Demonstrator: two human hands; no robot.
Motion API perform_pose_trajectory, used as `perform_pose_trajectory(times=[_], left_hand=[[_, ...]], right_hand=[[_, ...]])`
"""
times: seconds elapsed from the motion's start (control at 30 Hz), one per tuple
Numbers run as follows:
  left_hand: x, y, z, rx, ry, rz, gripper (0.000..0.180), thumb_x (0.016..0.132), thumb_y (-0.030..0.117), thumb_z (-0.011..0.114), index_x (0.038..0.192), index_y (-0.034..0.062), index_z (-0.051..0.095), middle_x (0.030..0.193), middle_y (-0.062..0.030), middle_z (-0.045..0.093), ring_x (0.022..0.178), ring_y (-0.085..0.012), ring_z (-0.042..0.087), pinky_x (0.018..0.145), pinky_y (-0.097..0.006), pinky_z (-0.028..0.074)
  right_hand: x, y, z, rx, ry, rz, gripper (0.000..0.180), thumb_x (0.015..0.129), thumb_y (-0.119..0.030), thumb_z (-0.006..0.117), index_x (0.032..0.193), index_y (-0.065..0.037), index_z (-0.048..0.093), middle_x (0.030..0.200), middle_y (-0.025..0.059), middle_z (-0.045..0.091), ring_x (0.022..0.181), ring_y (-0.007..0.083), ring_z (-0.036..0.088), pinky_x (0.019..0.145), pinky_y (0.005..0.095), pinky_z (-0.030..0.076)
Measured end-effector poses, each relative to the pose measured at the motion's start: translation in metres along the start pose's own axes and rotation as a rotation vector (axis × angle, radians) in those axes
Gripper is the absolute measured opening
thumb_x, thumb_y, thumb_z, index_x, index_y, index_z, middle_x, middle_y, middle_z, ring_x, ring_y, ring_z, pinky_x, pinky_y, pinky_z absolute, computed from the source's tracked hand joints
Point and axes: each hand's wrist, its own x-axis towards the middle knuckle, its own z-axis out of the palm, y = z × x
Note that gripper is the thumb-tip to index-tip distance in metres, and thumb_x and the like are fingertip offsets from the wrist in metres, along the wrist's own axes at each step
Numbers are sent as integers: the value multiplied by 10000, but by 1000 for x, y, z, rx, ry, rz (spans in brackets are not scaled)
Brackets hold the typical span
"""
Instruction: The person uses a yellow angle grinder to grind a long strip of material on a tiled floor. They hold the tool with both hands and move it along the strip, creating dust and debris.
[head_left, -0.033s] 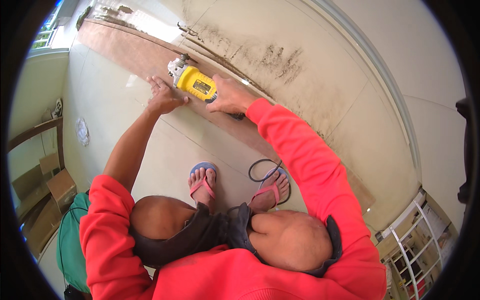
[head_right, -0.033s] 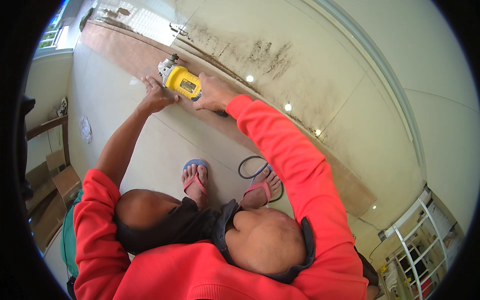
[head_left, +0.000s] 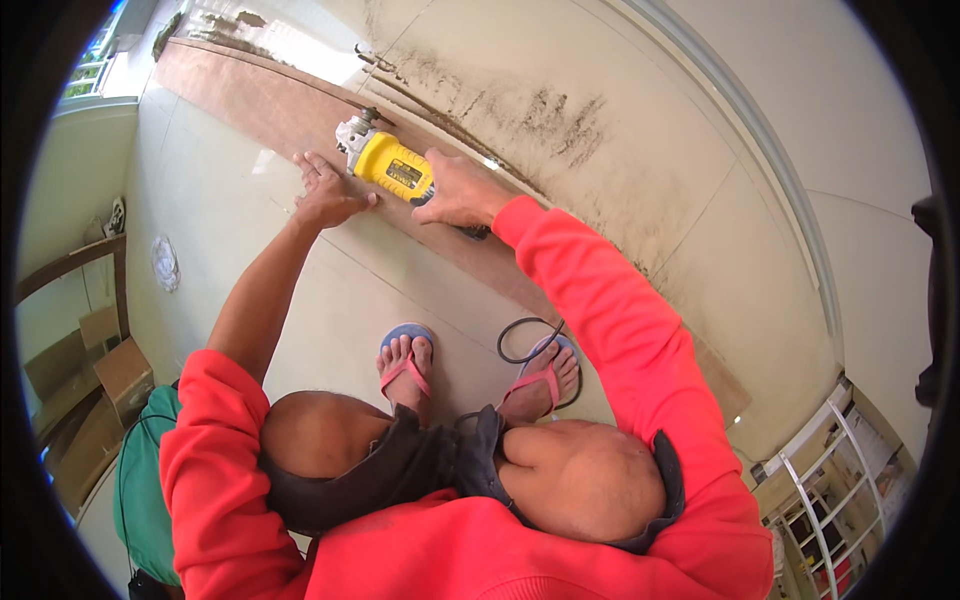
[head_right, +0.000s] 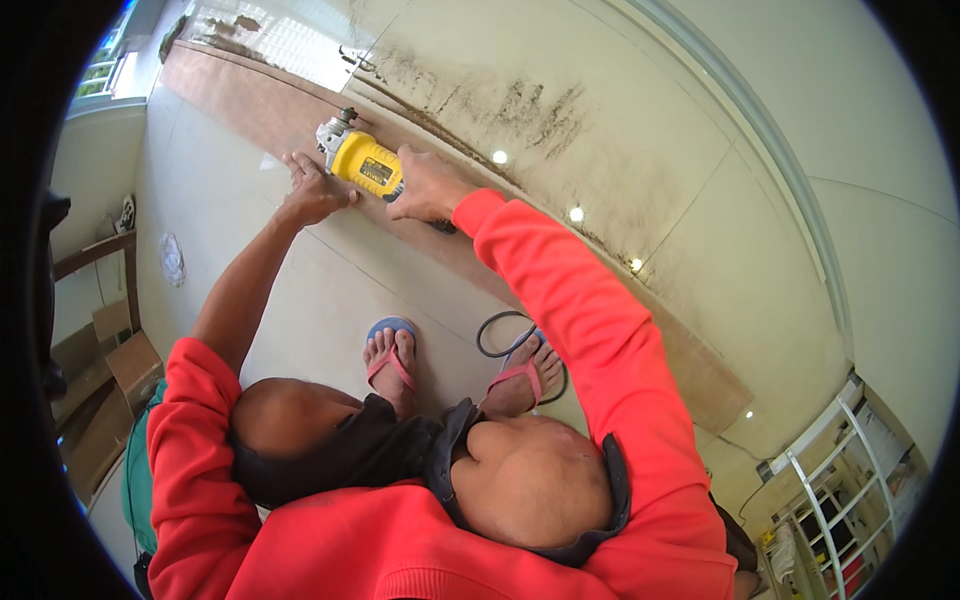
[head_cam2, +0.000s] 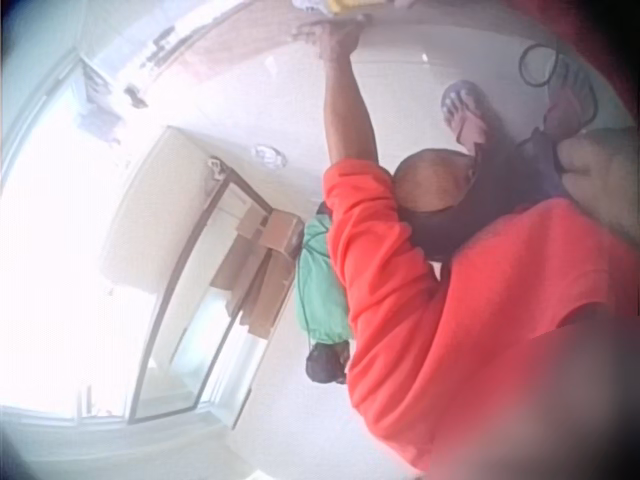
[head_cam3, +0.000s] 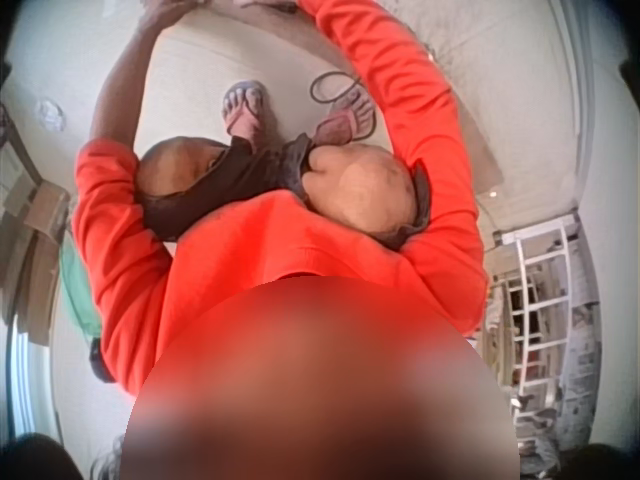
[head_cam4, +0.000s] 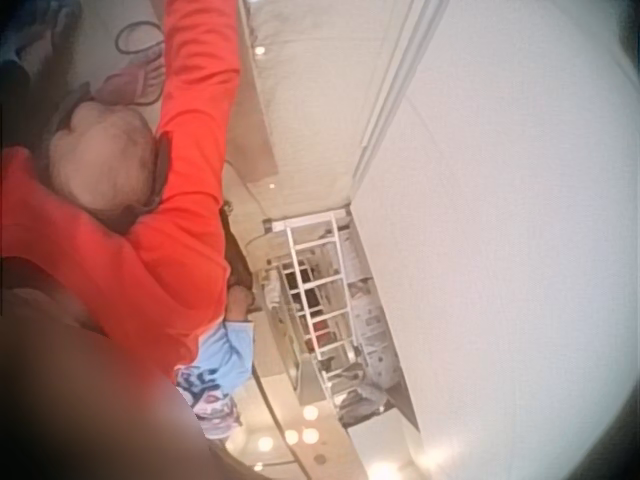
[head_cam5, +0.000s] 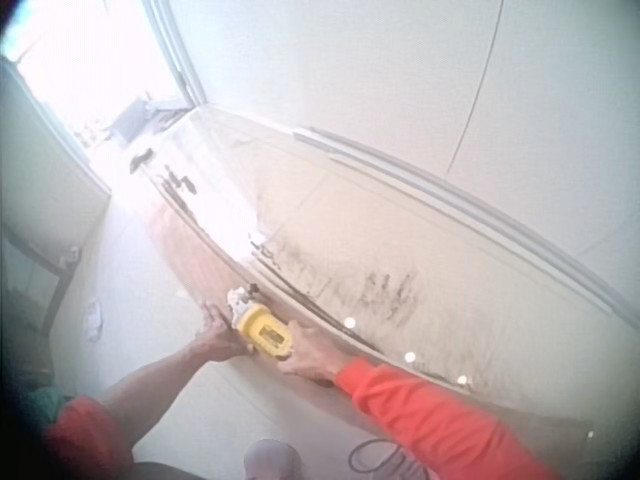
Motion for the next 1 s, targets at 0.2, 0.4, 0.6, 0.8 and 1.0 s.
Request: perform_pose_trajectory(times=[0.2, 0.4, 0.6, 0.8, 1.0], left_hand=[[2, -3, 2, 2, 49, 1, 1560, 759, 584, 914, 1616, -106, -192, 1713, -347, -213, 1623, -503, -80, 1250, -716, 116], [4, -4, 5, 0, 55, -1, 1564, 752, 587, 918, 1621, -103, -184, 1718, -340, -207, 1622, -507, -80, 1251, -715, 113], [2, -1, 3, 49, 52, -9, 1560, 767, 628, 894, 1615, -111, -187, 1720, -336, -201, 1628, -483, -84, 1250, -716, 150], [2, -3, 4, 36, 65, 3, 1567, 749, 626, 905, 1623, -108, -169, 1723, -338, -188, 1628, -492, -51, 1252, -710, 141], [1, -4, 4, 44, 67, 3, 1568, 743, 630, 905, 1628, -103, -162, 1726, -336, -181, 1629, -498, -24, 1252, -710, 140]], right_hand=[[0, -2, -1, -6, -5, 12, 691, 684, -353, 858, 1177, 19, 547, 1104, 283, 726, 1056, 447, 722, 904, 491, 598], [-6, 1, -2, -3, 0, 2, 685, 686, -341, 856, 1174, 24, 542, 1102, 291, 726, 1057, 449, 721, 906, 493, 596], [-11, 4, -1, 2, 8, -8, 679, 682, -327, 854, 1160, 38, 539, 1060, 298, 731, 1030, 456, 726, 899, 497, 597], [-10, 6, 1, 19, 23, -22, 696, 673, -336, 857, 1165, 43, 543, 1049, 300, 732, 1017, 457, 727, 899, 490, 600], [-10, 7, 0, 26, 10, -20, 699, 674, -347, 857, 1162, 48, 550, 1049, 299, 736, 1018, 447, 733, 902, 480, 602]])
